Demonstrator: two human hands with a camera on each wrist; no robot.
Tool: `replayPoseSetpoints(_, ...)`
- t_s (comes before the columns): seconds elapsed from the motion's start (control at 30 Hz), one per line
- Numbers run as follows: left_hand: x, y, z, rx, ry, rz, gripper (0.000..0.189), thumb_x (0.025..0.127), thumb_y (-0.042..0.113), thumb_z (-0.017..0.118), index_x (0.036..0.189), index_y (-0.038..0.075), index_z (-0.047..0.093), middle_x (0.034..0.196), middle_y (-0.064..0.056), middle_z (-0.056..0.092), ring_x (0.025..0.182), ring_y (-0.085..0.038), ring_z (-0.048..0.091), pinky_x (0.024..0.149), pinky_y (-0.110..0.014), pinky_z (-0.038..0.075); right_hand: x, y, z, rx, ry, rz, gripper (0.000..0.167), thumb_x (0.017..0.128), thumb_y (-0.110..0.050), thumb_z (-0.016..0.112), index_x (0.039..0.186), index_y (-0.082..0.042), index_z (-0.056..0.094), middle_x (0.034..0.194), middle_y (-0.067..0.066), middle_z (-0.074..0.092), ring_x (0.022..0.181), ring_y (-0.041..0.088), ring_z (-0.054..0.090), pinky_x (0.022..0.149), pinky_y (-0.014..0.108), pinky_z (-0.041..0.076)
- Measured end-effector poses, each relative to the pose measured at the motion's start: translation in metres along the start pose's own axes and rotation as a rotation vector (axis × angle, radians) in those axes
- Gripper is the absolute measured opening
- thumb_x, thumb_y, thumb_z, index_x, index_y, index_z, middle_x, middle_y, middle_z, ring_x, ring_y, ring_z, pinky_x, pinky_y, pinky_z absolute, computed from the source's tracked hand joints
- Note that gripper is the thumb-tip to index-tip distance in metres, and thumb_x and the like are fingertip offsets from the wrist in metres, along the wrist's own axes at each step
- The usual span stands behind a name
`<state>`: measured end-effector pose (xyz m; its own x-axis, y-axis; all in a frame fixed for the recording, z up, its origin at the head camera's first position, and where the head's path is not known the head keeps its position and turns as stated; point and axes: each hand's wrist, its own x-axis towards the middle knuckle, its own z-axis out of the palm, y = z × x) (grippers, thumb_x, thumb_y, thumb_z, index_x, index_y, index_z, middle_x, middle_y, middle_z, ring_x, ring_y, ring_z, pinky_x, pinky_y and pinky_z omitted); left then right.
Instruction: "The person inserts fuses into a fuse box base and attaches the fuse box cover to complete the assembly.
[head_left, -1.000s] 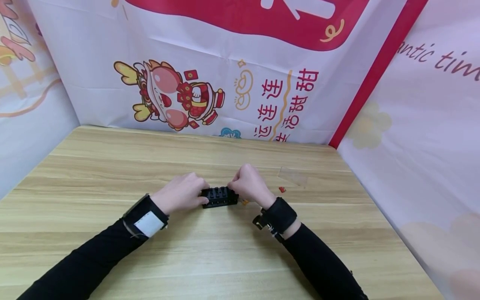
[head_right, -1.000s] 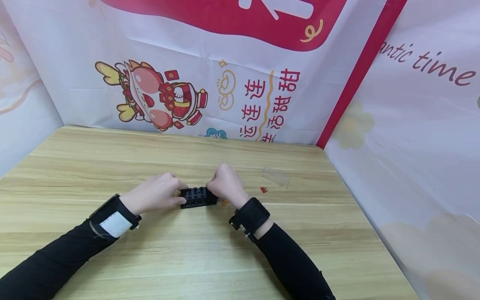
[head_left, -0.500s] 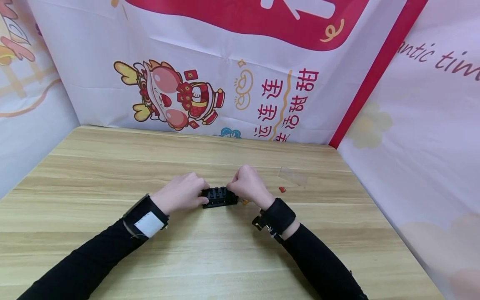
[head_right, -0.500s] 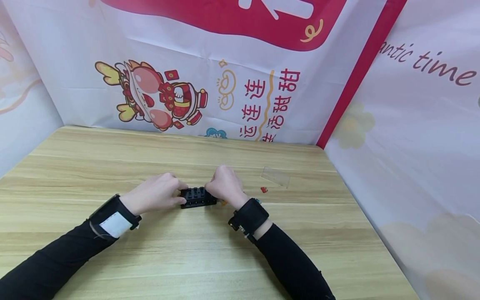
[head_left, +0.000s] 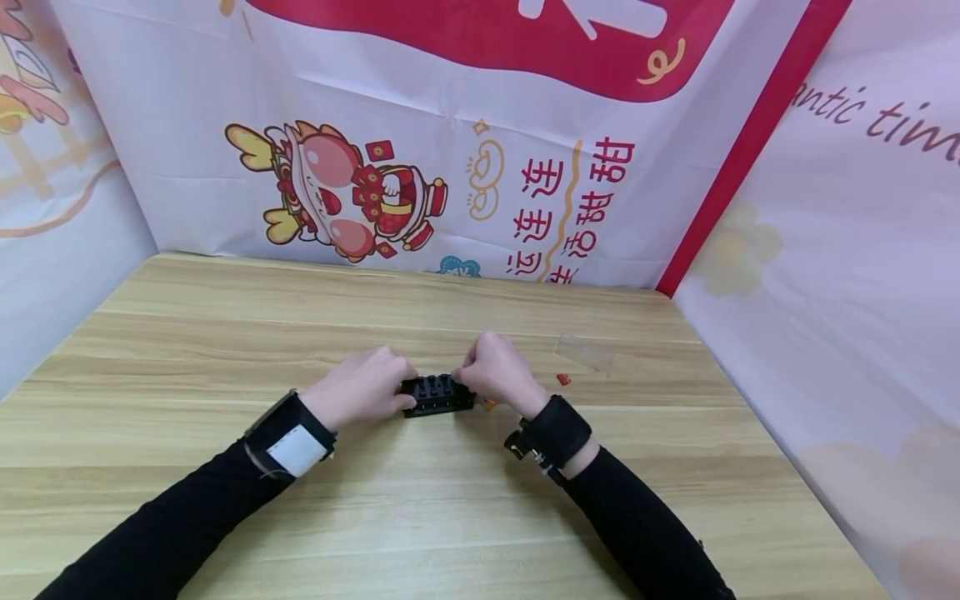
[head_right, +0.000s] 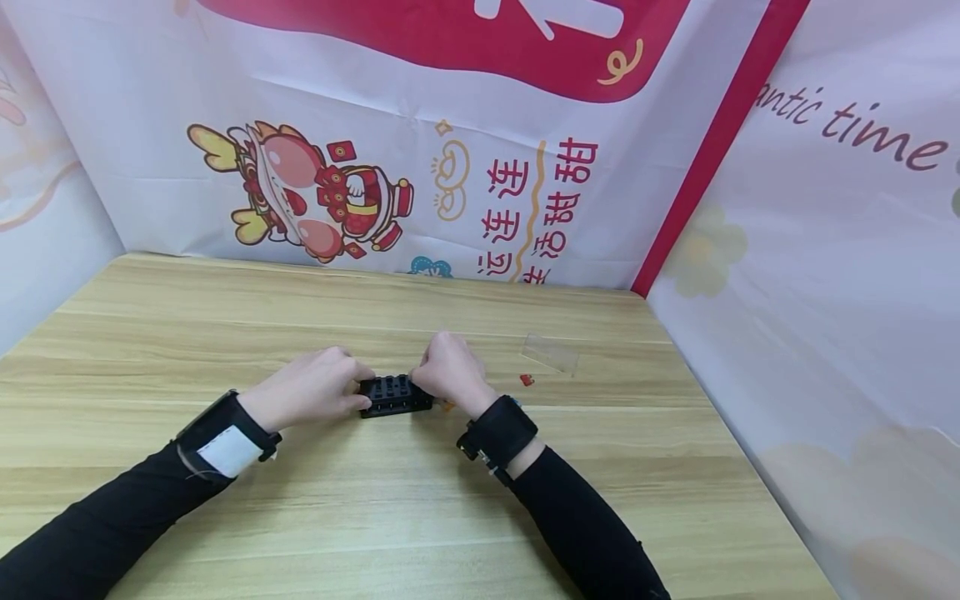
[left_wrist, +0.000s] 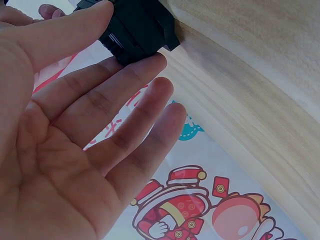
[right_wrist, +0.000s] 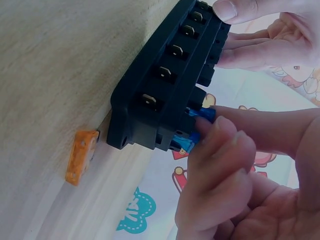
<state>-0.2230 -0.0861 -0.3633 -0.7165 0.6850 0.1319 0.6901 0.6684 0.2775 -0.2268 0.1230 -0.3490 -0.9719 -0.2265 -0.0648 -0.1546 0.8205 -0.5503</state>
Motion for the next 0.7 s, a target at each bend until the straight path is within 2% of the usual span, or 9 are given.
replayPoseSetpoints(0.27, -0.0003, 0.0018, -0.0005, 0.002, -0.005, -0.012, 0.013, 0.085, 0.017, 0.079, 0.088, 0.006, 0.073, 0.068, 0.005, 0.055, 0.055, -0.009, 0.047, 0.050, -0.026, 0.040, 0.0005, 0.0007, -0.0001, 0.008, -0.016, -0.010, 0.027, 0.088, -0.017, 0.075, 0.065, -0.003, 0.071, 0.061, 0.009, 0.065, 0.046, 0.012, 0.052, 0.044, 0.025, 0.033)
replayPoseSetpoints(0.53, -0.0004, 0.0018, 0.0000, -0.008, -0.006, -0.006, 0.012, 0.085, 0.016, 0.079, 0.088, 0.006, 0.073, 0.068, 0.004, 0.055, 0.054, -0.009, 0.046, 0.051, -0.025, 0.039, 0.0009, 0.0028, 0.0002, 0.033, -0.018, -0.028, 0.023, 0.088, -0.015, 0.075, 0.068, -0.003, 0.071, 0.054, 0.000, 0.059, 0.048, 0.013, 0.054, 0.047, 0.025, 0.037)
replayPoseSetpoints(0.7, -0.0002, 0.0020, -0.0002, -0.010, -0.005, -0.002, 0.012, 0.085, 0.016, 0.079, 0.086, 0.007, 0.072, 0.068, 0.005, 0.054, 0.054, -0.008, 0.045, 0.051, -0.025, 0.038, 0.0012, 0.0028, -0.0001, 0.019, -0.016, -0.033, 0.024, 0.088, -0.015, 0.075, 0.067, -0.003, 0.070, 0.053, -0.001, 0.058, 0.047, 0.013, 0.053, 0.047, 0.025, 0.037)
